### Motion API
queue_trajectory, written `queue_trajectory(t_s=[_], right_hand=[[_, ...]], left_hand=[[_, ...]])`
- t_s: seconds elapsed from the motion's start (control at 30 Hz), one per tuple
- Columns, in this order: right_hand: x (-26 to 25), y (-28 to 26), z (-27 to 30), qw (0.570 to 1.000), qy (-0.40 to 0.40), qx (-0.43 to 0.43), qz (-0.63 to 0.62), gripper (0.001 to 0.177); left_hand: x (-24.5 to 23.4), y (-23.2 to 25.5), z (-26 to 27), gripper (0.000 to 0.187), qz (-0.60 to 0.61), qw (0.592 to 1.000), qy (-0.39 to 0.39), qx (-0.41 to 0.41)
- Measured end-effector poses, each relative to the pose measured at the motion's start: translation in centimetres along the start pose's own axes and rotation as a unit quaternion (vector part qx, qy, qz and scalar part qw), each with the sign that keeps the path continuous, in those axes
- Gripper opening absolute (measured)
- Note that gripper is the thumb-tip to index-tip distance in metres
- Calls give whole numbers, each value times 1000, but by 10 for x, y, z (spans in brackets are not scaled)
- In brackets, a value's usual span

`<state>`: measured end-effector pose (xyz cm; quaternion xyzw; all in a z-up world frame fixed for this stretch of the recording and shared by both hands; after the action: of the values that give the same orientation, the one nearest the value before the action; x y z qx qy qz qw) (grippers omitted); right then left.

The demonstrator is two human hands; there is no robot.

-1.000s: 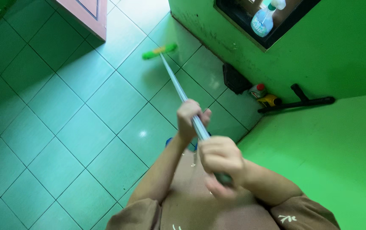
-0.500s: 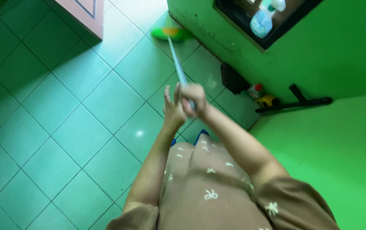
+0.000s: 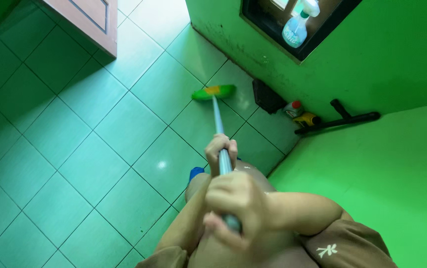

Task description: The person sweeps the floor using a broom, pushing debris toward and through an open doorway.

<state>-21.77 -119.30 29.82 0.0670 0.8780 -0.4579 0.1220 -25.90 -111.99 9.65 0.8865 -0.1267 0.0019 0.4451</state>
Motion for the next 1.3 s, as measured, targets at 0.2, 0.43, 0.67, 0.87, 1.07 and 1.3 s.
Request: queue_trajectory(t_s=[0.2, 0.43, 0.67, 0.87, 1.07, 1.3], right_hand=[[5, 17, 48, 999, 7, -52, 0, 25], [18, 172, 87, 988, 80, -107, 80, 14], [-7, 276, 48, 990, 98, -32, 95, 7], [34, 151, 11, 993, 55, -71, 76, 28], [37, 30, 31, 996, 65, -57, 30, 21], [52, 151, 67, 985, 77, -126, 92, 17]], left_hand=[[16, -26, 33, 25, -54, 977, -204, 0], [-31, -118, 65, 66, -428, 791, -344, -268], [-72, -118, 74, 82, -479, 710, -330, -398], [-53, -53, 6, 64, -326, 893, -220, -220], [-26, -42, 34, 11, -84, 945, -282, -142], [-40, -108, 47, 29, -195, 901, -272, -275]])
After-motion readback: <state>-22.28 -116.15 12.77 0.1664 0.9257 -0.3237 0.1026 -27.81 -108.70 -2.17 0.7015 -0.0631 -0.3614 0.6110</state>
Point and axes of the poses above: each hand's wrist, its own z-axis away from the middle knuckle, its own x-axis out of the palm, y = z × x, the point moved 7 cm from there along -z, towards the middle knuckle, and after that the axes turned 3 degrees about -z, right-handed, at the moved point
